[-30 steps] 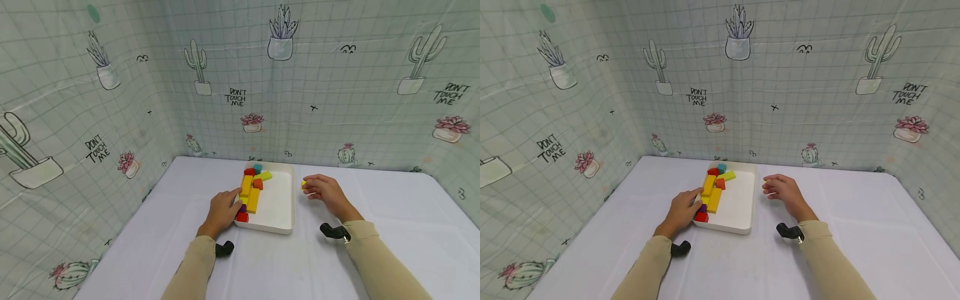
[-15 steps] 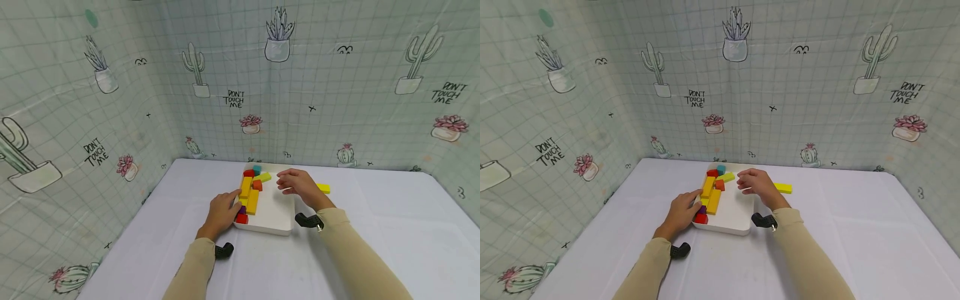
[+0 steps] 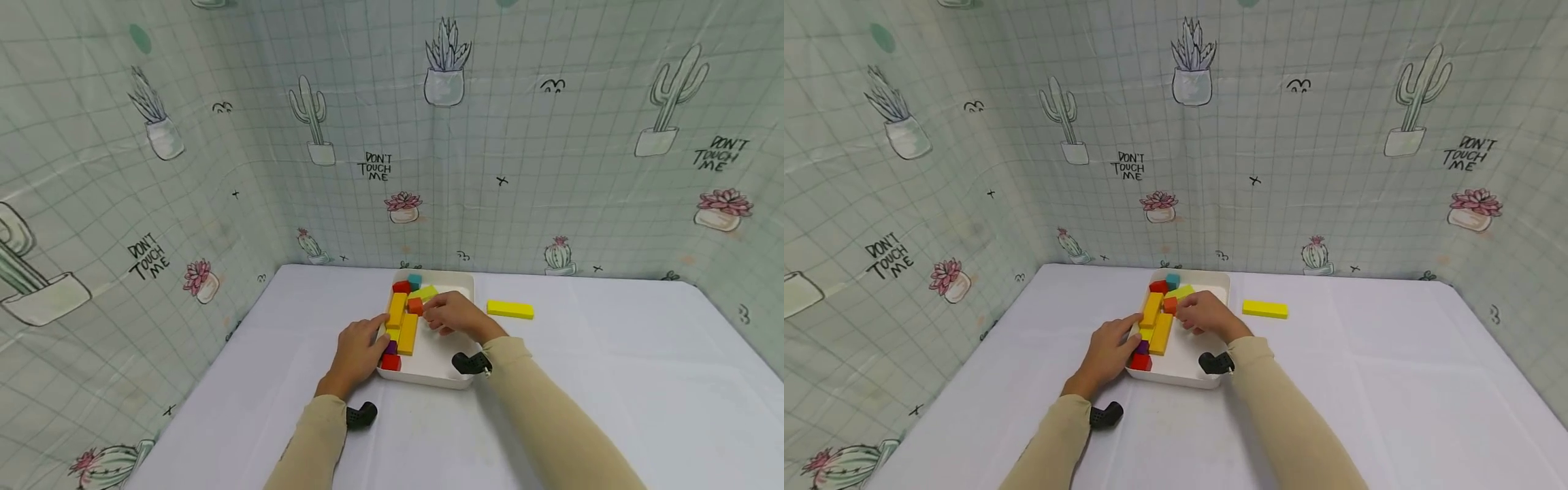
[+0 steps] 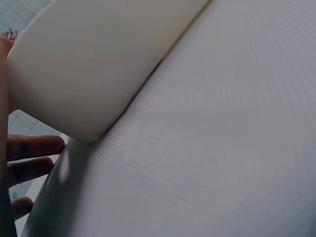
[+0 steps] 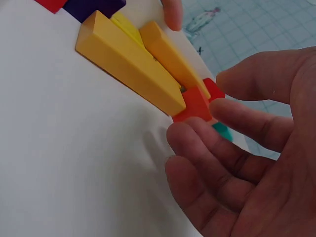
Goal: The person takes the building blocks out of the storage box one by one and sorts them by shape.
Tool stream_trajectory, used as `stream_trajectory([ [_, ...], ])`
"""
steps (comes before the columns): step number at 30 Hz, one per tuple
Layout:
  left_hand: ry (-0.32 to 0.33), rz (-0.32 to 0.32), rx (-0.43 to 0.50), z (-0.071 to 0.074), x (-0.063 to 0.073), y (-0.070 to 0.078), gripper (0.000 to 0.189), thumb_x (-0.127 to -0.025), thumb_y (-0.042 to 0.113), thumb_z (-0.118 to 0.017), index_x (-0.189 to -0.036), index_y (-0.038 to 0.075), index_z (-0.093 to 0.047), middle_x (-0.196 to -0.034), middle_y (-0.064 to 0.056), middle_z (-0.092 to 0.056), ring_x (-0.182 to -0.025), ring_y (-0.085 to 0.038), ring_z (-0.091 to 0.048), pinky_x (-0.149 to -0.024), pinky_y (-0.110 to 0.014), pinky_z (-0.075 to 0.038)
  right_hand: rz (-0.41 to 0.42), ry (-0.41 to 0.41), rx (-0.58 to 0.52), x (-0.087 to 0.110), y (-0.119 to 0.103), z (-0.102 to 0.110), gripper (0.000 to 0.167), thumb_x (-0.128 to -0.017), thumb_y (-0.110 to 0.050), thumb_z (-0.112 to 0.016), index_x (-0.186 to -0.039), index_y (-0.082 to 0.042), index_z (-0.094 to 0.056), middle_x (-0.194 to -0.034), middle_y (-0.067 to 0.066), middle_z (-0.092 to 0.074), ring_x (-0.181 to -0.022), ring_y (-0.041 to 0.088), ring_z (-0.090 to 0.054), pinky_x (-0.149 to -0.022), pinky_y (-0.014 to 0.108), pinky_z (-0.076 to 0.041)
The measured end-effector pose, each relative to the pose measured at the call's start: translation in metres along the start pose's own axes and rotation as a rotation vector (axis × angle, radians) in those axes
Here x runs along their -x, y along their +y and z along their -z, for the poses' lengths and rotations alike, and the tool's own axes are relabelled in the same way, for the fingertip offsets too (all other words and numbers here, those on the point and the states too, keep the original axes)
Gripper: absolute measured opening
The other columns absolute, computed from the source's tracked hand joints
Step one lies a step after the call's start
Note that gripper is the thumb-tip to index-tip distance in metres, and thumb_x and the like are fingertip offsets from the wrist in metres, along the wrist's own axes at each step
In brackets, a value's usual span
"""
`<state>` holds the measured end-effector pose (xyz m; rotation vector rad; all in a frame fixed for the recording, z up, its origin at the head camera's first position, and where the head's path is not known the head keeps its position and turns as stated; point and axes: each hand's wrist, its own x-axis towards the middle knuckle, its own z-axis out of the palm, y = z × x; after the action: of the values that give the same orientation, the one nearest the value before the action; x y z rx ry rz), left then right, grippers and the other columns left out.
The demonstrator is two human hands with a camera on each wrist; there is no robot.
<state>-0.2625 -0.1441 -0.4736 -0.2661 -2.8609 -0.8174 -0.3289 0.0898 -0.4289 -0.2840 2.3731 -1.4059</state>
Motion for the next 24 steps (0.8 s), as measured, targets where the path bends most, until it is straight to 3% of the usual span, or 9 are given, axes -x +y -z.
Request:
stream_trajectory([
  [9,0.0,-0.005,0.004,0.002,-0.001,0.002,0.049,-0.099,0.032,-0.058,-0.146,0.021,-0.054,-0.134,-0.006,-0.062,-0.122,-0.029,-0.052,-0.112,-0.055,-0.032,-0.033,-0.022,0.037,-0.006,0.0,-0.01,0.035,-0.093,-0.02,-0.068,-0.125,-0.005,-0.065,-0.101,0.01,-0.07,-0.083,0.023,-0.063,-0.074,0.03,-0.057],
  [14,0.003,-0.009,0.007,0.0,0.0,0.002,0.049,-0.099,0.032,-0.058,-0.146,0.02,-0.054,-0.133,-0.007,-0.062,-0.121,-0.029,-0.052,-0.112,-0.054,-0.032,0.009,-0.034,0.114,-0.007,0.003,-0.016,0.042,-0.091,-0.02,-0.07,-0.129,-0.004,-0.063,-0.101,0.008,-0.068,-0.081,0.022,-0.061,-0.073,0.029,-0.056],
  [20,-0.004,-0.003,0.001,0.0,0.001,0.0,0.049,-0.099,0.033,-0.057,-0.146,0.021,-0.054,-0.133,-0.006,-0.062,-0.123,-0.029,-0.051,-0.112,-0.054,-0.031,0.022,-0.033,0.154,-0.006,0.007,-0.021,0.046,-0.088,-0.024,-0.077,-0.128,-0.005,-0.062,-0.113,0.008,-0.064,-0.089,0.022,-0.06,-0.079,0.03,-0.056],
  [24,-0.002,0.006,0.013,0.001,0.002,0.001,0.049,-0.099,0.033,-0.056,-0.146,0.022,-0.054,-0.131,-0.007,-0.062,-0.124,-0.029,-0.051,-0.113,-0.054,-0.03,0.026,-0.025,0.163,-0.004,0.007,-0.021,0.043,-0.087,-0.025,-0.078,-0.121,-0.005,-0.063,-0.11,0.007,-0.063,-0.089,0.022,-0.058,-0.078,0.03,-0.055],
])
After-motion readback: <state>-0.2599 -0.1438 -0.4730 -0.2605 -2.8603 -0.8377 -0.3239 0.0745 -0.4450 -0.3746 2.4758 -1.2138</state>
